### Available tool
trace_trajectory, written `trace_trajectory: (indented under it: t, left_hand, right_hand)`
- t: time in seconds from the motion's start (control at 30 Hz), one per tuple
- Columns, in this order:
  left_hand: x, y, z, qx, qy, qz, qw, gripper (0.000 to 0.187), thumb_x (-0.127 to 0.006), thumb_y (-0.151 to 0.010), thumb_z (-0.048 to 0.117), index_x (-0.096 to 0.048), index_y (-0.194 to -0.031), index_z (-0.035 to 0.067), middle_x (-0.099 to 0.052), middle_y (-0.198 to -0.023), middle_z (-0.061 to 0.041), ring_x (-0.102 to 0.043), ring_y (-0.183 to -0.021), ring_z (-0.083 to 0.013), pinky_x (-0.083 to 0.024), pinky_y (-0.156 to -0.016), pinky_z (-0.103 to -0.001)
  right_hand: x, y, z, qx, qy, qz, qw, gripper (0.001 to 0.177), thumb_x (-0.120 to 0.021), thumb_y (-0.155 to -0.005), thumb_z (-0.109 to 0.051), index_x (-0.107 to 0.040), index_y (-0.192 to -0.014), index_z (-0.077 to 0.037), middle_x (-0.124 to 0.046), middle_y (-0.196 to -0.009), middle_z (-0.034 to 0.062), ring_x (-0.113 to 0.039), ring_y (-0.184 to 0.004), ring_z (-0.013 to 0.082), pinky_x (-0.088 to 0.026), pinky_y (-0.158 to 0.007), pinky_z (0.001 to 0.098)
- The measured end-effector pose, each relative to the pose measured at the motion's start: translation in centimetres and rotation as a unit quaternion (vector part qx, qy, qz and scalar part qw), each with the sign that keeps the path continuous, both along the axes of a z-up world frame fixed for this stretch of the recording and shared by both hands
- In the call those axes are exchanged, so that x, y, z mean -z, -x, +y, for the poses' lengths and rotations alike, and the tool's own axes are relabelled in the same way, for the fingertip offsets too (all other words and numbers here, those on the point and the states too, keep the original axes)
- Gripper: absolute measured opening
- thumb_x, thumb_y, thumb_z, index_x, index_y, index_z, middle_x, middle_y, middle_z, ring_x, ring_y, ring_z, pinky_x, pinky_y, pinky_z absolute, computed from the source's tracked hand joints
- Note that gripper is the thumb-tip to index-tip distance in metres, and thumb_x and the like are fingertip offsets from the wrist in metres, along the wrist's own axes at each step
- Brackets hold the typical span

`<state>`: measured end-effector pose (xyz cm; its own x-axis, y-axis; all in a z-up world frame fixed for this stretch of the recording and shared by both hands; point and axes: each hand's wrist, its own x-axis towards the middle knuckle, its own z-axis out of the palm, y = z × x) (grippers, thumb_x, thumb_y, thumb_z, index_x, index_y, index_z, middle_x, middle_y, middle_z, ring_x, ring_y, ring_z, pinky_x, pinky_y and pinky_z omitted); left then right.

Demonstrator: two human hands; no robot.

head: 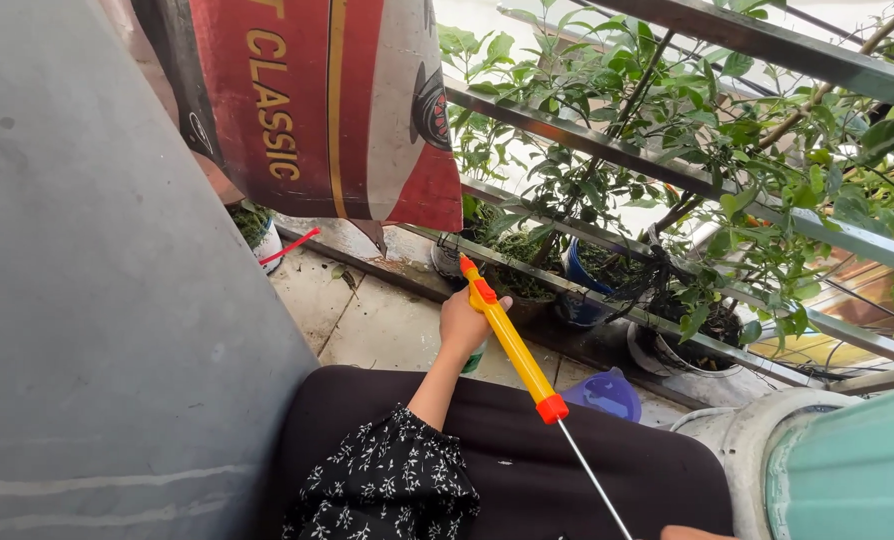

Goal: The person sits on a balcony floor and uses a yellow manual pump sprayer to water potted plants. They repeatedly fill the sprayer from a plastic bottle, pump the handle to pressurize it, and spray water onto the foliage and soil of several plants.

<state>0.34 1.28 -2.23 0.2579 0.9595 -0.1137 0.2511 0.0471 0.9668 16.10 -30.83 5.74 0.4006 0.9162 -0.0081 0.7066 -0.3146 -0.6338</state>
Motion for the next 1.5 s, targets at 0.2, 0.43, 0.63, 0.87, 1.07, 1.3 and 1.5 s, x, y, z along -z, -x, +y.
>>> trace_trajectory:
  t: [0.2, 0.43, 0.63, 0.87, 1.07, 1.3, 1.5]
  left_hand:
    - [0.2, -0.5, -0.4, -0.007, -0.012, -0.009, 1.0, 0.037, -0.081, -0.076, 0.036, -0.063, -0.084, 0.005, -0.062, -0.067, -0.011, -0.065, -0.072, -0.0261, -0.052, -0.07, -0.036]
    - [-1.4, -1.2, -2.4, 0.071, 0.027, 0.149, 0.986, 0.034, -0.061, -0.082, 0.05, -0.057, -0.08, 0.017, -0.064, -0.077, -0.001, -0.062, -0.074, -0.0233, -0.046, -0.059, -0.037]
    - [-0.4, -1.4, -3.0, 0.075, 0.002, 0.166, 0.983, 0.035, -0.059, -0.083, 0.052, -0.056, -0.079, 0.017, -0.063, -0.074, 0.0, -0.061, -0.07, -0.023, -0.044, -0.057, -0.036]
    - [-0.4, -2.1, -4.1, 0.097, -0.004, 0.178, 0.979, 0.031, -0.06, -0.081, 0.052, -0.064, -0.085, 0.021, -0.068, -0.08, 0.001, -0.064, -0.076, -0.0251, -0.046, -0.064, -0.038]
    - [0.5, -2.5, -4.5, 0.097, -0.001, 0.175, 0.98, 0.03, -0.061, -0.081, 0.051, -0.067, -0.086, 0.022, -0.069, -0.082, 0.0, -0.065, -0.078, -0.0257, -0.047, -0.066, -0.039]
    - [-0.5, -2.6, -3.7, 0.091, 0.026, 0.125, 0.988, 0.035, -0.062, -0.083, 0.048, -0.049, -0.071, 0.017, -0.059, -0.069, 0.001, -0.058, -0.067, -0.0202, -0.042, -0.056, -0.036]
    - [0.9, -3.0, -3.1, 0.082, 0.024, 0.091, 0.992, 0.035, -0.065, -0.082, 0.049, -0.055, -0.075, 0.017, -0.063, -0.073, 0.002, -0.06, -0.07, -0.018, -0.046, -0.06, -0.034]
  right_hand:
    - [1.8, -1.2, 0.1, -0.117, -0.132, 0.021, 0.984, 0.036, -0.057, -0.086, -0.037, -0.052, -0.059, -0.014, -0.048, -0.058, -0.0024, -0.046, -0.057, 0.0101, -0.046, -0.059, 0.0278]
    - [2.5, -0.5, 0.3, -0.232, -0.259, 0.047, 0.936, 0.05, -0.031, -0.102, -0.037, -0.066, -0.072, -0.017, -0.065, -0.07, -0.004, -0.061, -0.069, 0.0088, -0.065, -0.071, 0.0263]
    - [-0.4, 4.2, 2.3, -0.098, -0.276, 0.088, 0.952, 0.036, -0.04, -0.093, -0.018, -0.072, -0.087, -0.002, -0.069, -0.105, 0.0136, -0.071, -0.097, 0.019, -0.058, -0.09, 0.0278]
    - [-1.7, 9.3, 6.2, 0.022, -0.322, 0.127, 0.938, 0.032, -0.043, -0.082, -0.017, -0.069, -0.073, -0.002, -0.071, -0.086, 0.013, -0.069, -0.083, 0.0218, -0.055, -0.077, 0.0292]
    - [-0.3, 7.9, 7.3, -0.008, -0.338, 0.115, 0.934, 0.033, -0.038, -0.086, -0.01, -0.065, -0.067, -0.002, -0.066, -0.071, 0.0119, -0.066, -0.071, 0.0212, -0.055, -0.067, 0.0287]
    - [-3.0, 7.4, 7.0, 0.0, -0.283, 0.103, 0.954, 0.035, -0.04, -0.088, -0.01, -0.069, -0.071, -0.001, -0.073, -0.08, 0.0107, -0.071, -0.078, 0.0195, -0.058, -0.071, 0.0267]
    - [-3.7, 8.3, 5.9, 0.116, -0.149, 0.08, 0.979, 0.025, -0.057, -0.084, -0.019, -0.076, -0.074, -0.007, -0.077, -0.074, 0.0037, -0.075, -0.056, 0.0169, -0.056, -0.035, 0.0242]
